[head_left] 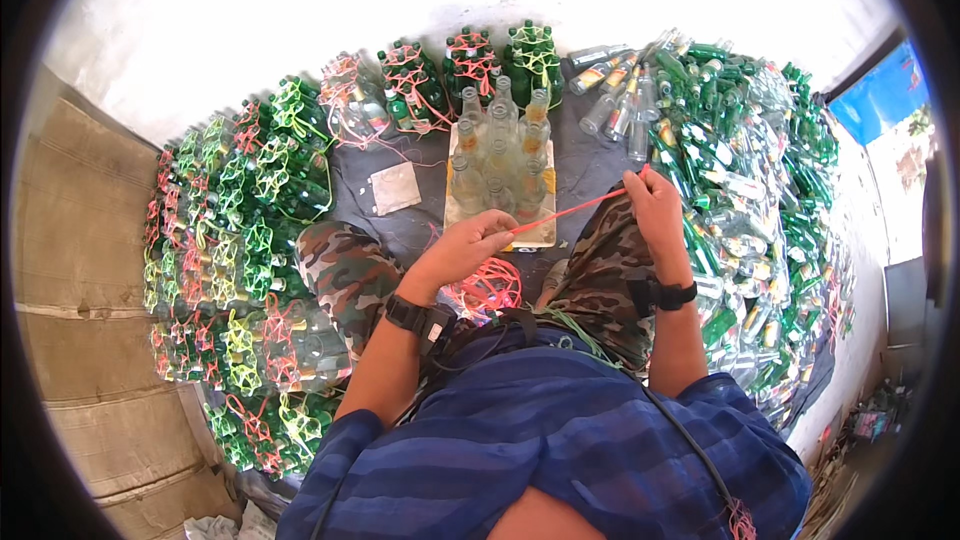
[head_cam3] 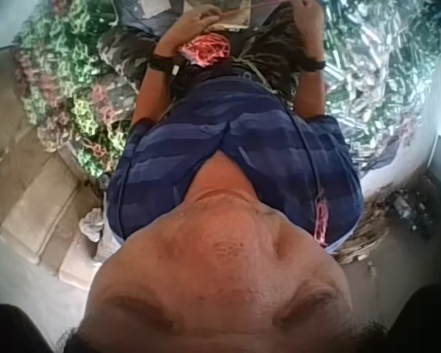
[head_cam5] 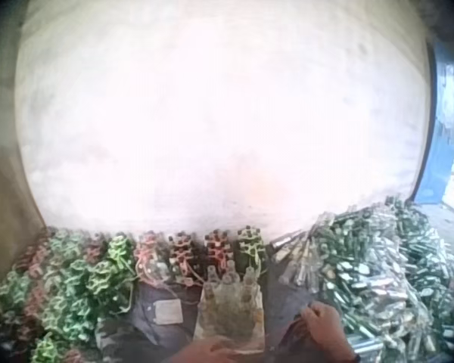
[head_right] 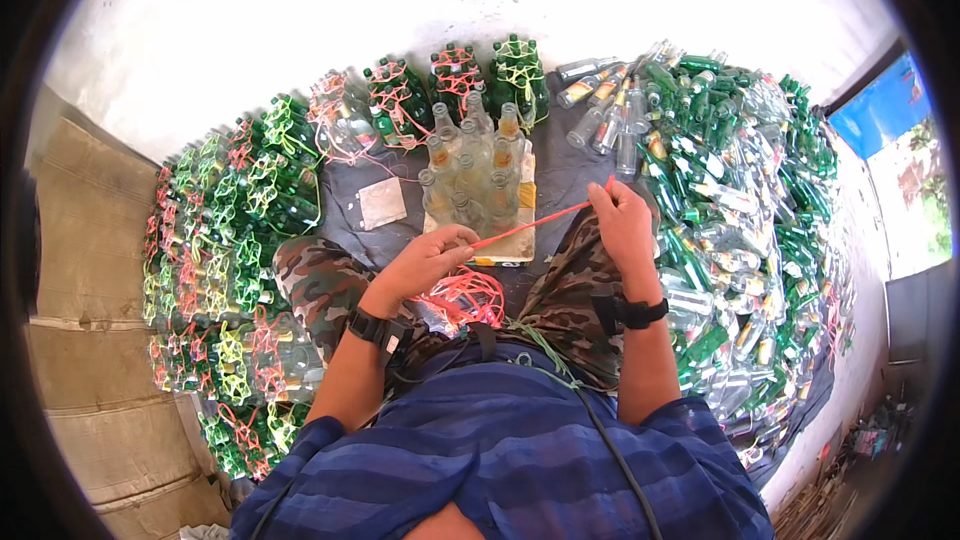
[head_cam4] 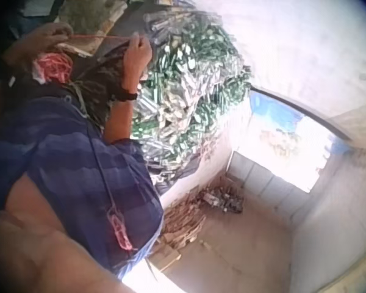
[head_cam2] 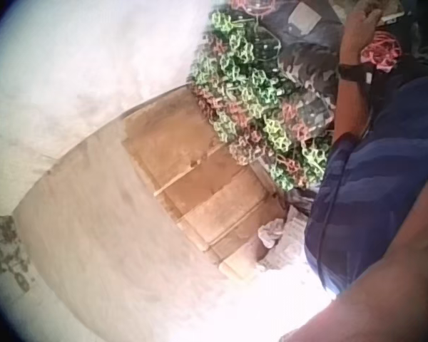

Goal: The person arranges green glass bottles on a cardboard base and ties them together with orange string. They repeatedly pick up bottles, place them in rows, and wrap the string around the bundle to secure them.

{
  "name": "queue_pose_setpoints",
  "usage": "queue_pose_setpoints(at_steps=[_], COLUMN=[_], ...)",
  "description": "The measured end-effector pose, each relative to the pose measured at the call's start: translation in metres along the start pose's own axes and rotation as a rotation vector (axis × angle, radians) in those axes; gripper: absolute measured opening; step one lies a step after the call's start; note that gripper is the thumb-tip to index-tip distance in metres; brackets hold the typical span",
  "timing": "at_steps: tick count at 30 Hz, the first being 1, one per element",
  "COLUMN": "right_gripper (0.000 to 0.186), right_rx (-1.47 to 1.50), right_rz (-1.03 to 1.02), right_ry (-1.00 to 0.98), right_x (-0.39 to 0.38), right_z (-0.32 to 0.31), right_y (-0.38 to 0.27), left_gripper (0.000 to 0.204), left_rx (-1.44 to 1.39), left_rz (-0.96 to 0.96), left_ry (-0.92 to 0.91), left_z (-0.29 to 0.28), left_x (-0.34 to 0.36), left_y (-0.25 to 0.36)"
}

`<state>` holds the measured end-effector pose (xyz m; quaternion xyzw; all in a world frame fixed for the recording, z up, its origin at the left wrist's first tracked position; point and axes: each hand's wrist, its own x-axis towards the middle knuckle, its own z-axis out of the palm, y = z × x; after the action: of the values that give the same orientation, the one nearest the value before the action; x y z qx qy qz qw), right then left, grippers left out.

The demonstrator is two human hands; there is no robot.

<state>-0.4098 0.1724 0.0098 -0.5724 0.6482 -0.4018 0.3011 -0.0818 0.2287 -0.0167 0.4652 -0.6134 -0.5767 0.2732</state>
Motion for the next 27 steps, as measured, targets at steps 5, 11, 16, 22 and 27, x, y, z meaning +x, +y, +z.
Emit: queue_pose_setpoints(at_steps=[5,11,16,22,27], right_gripper=[0.037,0.019,0.029,0.021,0.031], right_rx=[-0.102,0.079,0.246,0.058,-0.401], right_rz=[-0.091,-0.110,0.002,0.038,-0.112], right_ry=[0.075,0.097,-0.182,-0.476,-0.282], right_x=[-0.004,-0.004,-0.011,-0.018,-0.040], right_z=[-0.009,-0.011,-0.030,-0.053,-0.053], right_y=[-0.011,0.013,0.003,0.003,-0.047], left_gripper=[0.027,0.020,0.025,0.027,0.032], left_rx=[0.005,0.047,0.192,0.449,0.507], left_rz=[0.007,0.081,0.086,0.122,0.117], left_ry=[0.021,0.051,0.075,0.038,-0.130], left_z=[0.005,0.011,-0.005,-0.006,-0.009], left_x=[0.002,0.007,0.005,-0.011,-0.013], left_y=[-0.001,0.008,0.013,0.067,0.063])
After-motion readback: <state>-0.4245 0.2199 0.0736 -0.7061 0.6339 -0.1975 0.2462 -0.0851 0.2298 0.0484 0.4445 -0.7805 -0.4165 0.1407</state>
